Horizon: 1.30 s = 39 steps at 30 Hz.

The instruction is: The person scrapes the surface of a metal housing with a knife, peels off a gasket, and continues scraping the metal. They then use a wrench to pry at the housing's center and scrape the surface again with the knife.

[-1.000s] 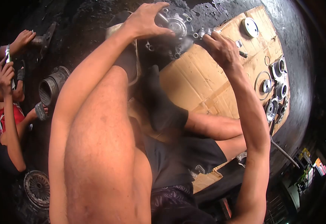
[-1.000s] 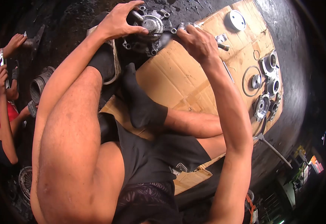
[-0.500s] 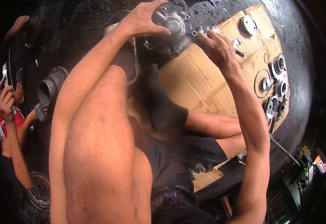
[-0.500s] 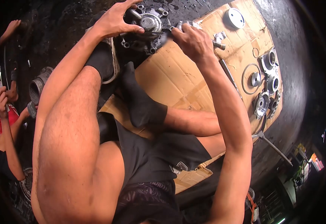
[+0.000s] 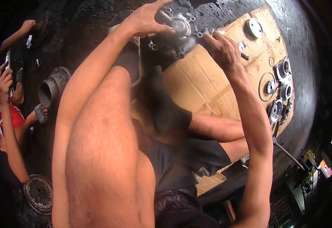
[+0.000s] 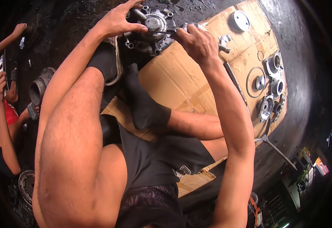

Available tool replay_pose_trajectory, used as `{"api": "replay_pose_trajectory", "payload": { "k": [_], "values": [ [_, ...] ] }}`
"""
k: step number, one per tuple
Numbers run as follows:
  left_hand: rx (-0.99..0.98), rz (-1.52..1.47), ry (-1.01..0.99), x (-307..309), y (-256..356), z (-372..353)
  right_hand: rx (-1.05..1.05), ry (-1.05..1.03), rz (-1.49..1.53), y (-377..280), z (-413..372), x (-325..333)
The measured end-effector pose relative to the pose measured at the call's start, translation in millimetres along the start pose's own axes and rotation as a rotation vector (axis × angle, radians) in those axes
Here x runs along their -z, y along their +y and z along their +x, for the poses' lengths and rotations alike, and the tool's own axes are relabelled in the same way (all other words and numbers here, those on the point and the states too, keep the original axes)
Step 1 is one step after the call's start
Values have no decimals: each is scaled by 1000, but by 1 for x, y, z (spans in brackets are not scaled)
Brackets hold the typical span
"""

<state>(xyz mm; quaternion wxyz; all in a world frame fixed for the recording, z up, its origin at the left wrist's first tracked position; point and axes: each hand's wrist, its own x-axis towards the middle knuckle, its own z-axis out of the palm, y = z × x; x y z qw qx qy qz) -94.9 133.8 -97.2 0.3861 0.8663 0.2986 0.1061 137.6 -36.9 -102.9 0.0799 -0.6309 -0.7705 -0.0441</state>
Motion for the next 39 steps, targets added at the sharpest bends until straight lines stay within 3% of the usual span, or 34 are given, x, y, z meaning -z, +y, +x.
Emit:
{"api": "replay_pose_trajectory", "payload": {
  "k": [2,5,8,10,11,13,14,18,20,21,28,32,34,39],
  "values": [
    [-71,63,47,-4,-5,0,-14,-6,15,0,-1,-4],
    [-25,100,16,-1,0,-2,-69,-77,21,0,1,3],
    [21,74,20,0,3,-1,-97,-127,235,8,1,5],
    [11,63,26,0,2,0,-503,-358,387,0,-8,12],
    [8,53,31,-1,1,-1,-503,-358,385,-9,-15,13],
    [11,69,25,-1,2,-1,-1049,-170,1099,-40,-30,16],
    [12,121,28,-2,4,-3,-1131,-145,1341,-57,-35,27],
    [-38,241,-17,7,24,-10,-1173,-128,1558,-106,-42,20],
    [-75,260,41,-10,-1,-3,-1231,-37,1587,-124,-33,19],
    [-90,276,116,-15,-10,2,-1253,30,1594,-129,-30,15],
    [-97,265,60,-9,1,1,-1308,228,1461,-148,-5,6],
    [-79,243,62,-10,-2,0,-1258,205,1323,-142,-5,4],
    [-77,225,57,-9,-2,0,-1244,97,1360,-137,-4,17],
    [-91,245,47,-6,3,-1,-1301,154,1475,-140,-10,0]
  ]
}}
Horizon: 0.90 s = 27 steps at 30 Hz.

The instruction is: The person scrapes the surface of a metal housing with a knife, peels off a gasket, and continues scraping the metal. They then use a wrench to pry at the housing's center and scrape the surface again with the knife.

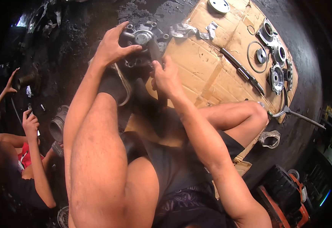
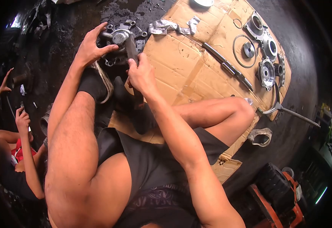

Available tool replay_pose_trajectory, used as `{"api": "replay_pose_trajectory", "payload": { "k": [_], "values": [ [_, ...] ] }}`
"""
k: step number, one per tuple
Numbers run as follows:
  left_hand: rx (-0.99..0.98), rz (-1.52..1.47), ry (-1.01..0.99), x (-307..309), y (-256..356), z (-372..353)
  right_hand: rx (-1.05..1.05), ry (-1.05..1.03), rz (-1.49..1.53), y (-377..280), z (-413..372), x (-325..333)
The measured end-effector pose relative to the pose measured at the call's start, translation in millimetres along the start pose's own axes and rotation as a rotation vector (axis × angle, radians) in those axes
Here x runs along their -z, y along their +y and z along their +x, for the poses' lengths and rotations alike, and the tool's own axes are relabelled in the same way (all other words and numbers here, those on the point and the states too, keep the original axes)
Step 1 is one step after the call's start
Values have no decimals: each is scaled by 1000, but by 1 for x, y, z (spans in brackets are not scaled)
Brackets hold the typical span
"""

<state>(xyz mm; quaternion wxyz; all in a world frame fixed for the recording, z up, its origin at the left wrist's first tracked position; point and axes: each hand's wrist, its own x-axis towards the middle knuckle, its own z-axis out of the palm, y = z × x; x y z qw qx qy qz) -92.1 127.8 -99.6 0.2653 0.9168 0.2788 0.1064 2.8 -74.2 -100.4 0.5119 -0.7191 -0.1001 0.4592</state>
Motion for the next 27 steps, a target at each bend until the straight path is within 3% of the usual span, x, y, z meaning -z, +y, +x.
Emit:
{"api": "replay_pose_trajectory", "payload": {
  "k": [2,4,12,17,27],
  "values": [
    [-10,-17,14,-2,-3,-1,-51,14,107,7,0,3],
    [-15,-14,6,-2,-3,2,15,10,-28,5,1,9],
    [13,-38,16,-1,-2,-1,97,38,21,6,1,-12],
    [18,-31,22,-1,0,-1,-15,14,100,3,2,-6],
    [15,-49,10,-3,-2,-2,-46,19,50,-8,-1,0]
  ]
}}
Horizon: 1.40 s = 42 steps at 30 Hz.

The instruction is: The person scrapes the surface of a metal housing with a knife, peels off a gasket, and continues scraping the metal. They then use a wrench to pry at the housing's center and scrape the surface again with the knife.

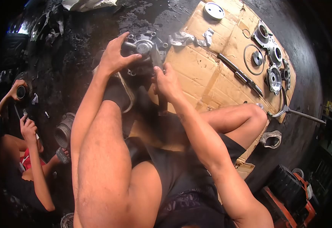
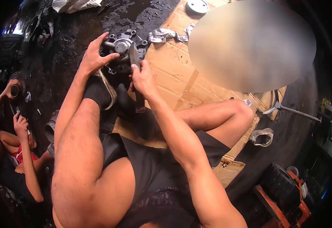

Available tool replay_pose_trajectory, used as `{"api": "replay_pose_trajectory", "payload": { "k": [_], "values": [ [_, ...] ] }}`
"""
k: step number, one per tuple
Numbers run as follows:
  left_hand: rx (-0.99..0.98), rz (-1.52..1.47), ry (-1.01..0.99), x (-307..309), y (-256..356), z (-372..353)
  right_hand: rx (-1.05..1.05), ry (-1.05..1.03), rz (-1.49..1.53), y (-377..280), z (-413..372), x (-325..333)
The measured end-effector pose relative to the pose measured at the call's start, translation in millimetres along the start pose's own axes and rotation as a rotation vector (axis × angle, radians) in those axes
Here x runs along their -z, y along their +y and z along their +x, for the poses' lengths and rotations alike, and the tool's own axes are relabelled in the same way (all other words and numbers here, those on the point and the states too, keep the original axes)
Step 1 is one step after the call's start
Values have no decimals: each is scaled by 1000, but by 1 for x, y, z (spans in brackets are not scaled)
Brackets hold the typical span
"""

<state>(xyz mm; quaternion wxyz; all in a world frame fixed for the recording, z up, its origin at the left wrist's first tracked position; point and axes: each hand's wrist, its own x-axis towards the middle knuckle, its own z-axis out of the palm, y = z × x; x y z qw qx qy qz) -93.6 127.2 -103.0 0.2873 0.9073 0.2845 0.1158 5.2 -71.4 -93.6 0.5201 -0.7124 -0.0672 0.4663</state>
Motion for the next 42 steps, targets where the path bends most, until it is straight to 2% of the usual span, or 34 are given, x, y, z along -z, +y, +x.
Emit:
{"api": "replay_pose_trajectory", "payload": {
  "k": [11,14,17,24,26,34,42],
  "values": [
    [-1,13,-9,2,1,2,-16,-5,23,-7,-4,-4],
    [4,5,-16,0,1,0,-51,3,87,16,7,-14],
    [-7,10,-14,2,2,1,-17,56,31,1,-4,-11],
    [-11,-14,8,2,2,3,-18,83,94,17,-2,-25],
    [-8,-27,-2,0,1,2,61,52,121,9,-10,-27],
    [-49,-5,15,-1,-3,3,50,66,136,7,-7,-38],
    [-2,48,31,-2,1,3,54,92,88,8,-6,-41]
  ]
}}
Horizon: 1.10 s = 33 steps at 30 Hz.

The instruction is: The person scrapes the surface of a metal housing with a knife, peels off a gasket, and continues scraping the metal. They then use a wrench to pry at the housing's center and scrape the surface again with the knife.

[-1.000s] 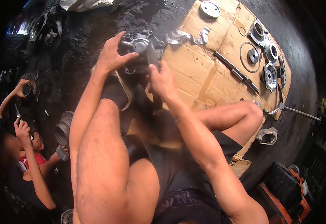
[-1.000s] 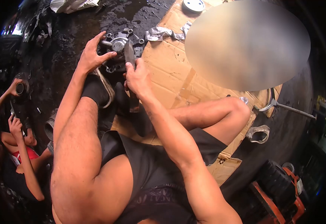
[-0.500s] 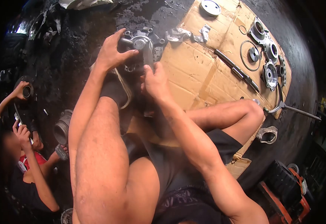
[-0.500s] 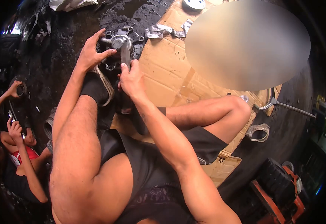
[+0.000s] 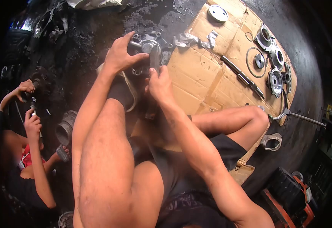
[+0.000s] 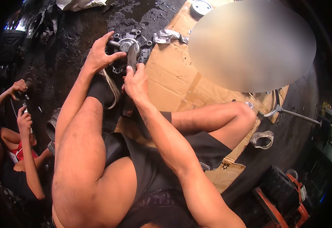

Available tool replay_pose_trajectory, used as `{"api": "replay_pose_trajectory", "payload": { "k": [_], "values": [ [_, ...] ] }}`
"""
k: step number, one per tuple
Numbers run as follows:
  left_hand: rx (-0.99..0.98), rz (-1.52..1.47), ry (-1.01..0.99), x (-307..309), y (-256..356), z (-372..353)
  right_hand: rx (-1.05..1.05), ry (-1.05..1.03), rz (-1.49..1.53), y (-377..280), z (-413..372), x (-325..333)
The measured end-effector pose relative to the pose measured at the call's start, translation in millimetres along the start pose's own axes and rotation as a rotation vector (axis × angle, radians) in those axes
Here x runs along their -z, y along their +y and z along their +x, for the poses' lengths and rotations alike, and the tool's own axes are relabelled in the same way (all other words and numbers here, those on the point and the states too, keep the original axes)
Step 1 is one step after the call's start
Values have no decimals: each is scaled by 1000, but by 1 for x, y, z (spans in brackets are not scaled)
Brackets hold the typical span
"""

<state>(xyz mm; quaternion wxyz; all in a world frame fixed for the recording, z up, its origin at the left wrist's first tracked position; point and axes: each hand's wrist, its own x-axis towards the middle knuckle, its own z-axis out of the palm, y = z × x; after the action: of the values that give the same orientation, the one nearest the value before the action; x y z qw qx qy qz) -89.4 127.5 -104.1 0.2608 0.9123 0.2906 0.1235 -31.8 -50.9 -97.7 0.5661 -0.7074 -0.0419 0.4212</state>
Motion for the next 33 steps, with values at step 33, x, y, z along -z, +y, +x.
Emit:
{"api": "replay_pose_trajectory", "payload": {
  "k": [33],
  "values": [
    [39,251,3,-7,21,-3,71,26,-3,15,-9,-8]
  ]
}}
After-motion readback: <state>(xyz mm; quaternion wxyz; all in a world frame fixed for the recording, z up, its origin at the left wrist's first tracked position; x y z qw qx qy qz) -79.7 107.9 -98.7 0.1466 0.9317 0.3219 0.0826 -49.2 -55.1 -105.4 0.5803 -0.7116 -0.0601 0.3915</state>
